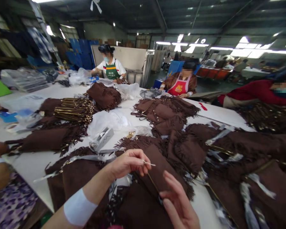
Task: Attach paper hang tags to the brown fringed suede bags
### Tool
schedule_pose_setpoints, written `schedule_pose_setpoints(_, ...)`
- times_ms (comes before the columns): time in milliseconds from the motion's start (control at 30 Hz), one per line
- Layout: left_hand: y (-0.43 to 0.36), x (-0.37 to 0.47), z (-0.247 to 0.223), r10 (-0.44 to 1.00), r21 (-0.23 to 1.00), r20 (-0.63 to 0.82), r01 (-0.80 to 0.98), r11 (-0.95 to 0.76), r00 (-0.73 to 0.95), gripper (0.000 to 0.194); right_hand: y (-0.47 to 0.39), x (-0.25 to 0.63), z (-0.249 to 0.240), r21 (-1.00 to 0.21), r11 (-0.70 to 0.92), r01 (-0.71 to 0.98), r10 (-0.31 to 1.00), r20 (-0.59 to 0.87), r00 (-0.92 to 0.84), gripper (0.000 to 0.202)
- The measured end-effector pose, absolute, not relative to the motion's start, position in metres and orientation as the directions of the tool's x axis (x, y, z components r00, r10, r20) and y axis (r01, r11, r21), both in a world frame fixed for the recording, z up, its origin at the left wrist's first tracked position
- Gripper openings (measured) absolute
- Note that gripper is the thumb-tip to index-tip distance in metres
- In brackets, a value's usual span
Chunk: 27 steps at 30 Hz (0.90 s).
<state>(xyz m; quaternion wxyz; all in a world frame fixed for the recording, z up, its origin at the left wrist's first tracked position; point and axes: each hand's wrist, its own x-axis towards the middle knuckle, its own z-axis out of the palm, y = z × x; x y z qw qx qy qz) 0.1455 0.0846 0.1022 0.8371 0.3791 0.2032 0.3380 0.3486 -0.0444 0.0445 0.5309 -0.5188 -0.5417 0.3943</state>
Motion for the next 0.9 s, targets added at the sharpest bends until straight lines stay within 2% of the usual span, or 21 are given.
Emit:
schedule_pose_setpoints(100, 0.044, 0.168, 0.104, 0.569, 0.726, -0.098, -0.332, 0.602, 0.816, 0.023, -0.053, 0.328, 0.073, -0.981, 0.015, -0.195, 1.0, 0.014, 0.006, 0.059)
schedule_pose_setpoints(200, 0.016, 0.177, 0.098, 0.542, 0.701, -0.147, -0.3, 0.647, 0.827, 0.024, -0.07, 0.322, 0.08, -0.948, -0.136, -0.286, 0.99, -0.117, -0.084, 0.065)
schedule_pose_setpoints(300, -0.001, 0.178, 0.094, 0.575, 0.709, -0.179, -0.301, 0.638, 0.798, 0.024, -0.089, 0.329, 0.077, -0.95, -0.223, -0.219, 0.973, -0.205, -0.103, 0.052)
schedule_pose_setpoints(400, -0.012, 0.177, 0.094, 0.58, 0.7, -0.195, -0.302, 0.647, 0.791, 0.029, -0.101, 0.341, 0.074, -0.979, -0.199, -0.046, 0.979, -0.197, -0.047, 0.035)
schedule_pose_setpoints(500, -0.017, 0.177, 0.092, 0.614, 0.701, -0.221, -0.314, 0.64, 0.758, 0.033, -0.107, 0.351, 0.071, -0.976, -0.172, 0.131, 0.985, -0.168, 0.045, 0.031)
schedule_pose_setpoints(600, -0.018, 0.176, 0.085, 0.655, 0.748, -0.284, -0.265, 0.608, 0.7, 0.035, -0.11, 0.354, 0.067, -0.964, -0.155, 0.216, 0.986, -0.138, 0.09, 0.031)
schedule_pose_setpoints(700, -0.02, 0.176, 0.079, 0.647, 0.769, -0.33, -0.202, 0.606, 0.687, 0.036, -0.109, 0.351, 0.064, -0.965, -0.156, 0.209, 0.988, -0.153, 0.03, 0.031)
schedule_pose_setpoints(800, -0.023, 0.179, 0.077, 0.617, 0.777, -0.34, -0.157, 0.61, 0.71, 0.036, -0.108, 0.346, 0.065, -0.964, -0.252, 0.08, 0.959, -0.26, -0.115, 0.035)
schedule_pose_setpoints(900, -0.028, 0.181, 0.073, 0.593, 0.8, -0.362, -0.087, 0.593, 0.719, 0.032, -0.114, 0.344, 0.062, -0.957, -0.29, -0.019, 0.94, -0.281, -0.194, 0.038)
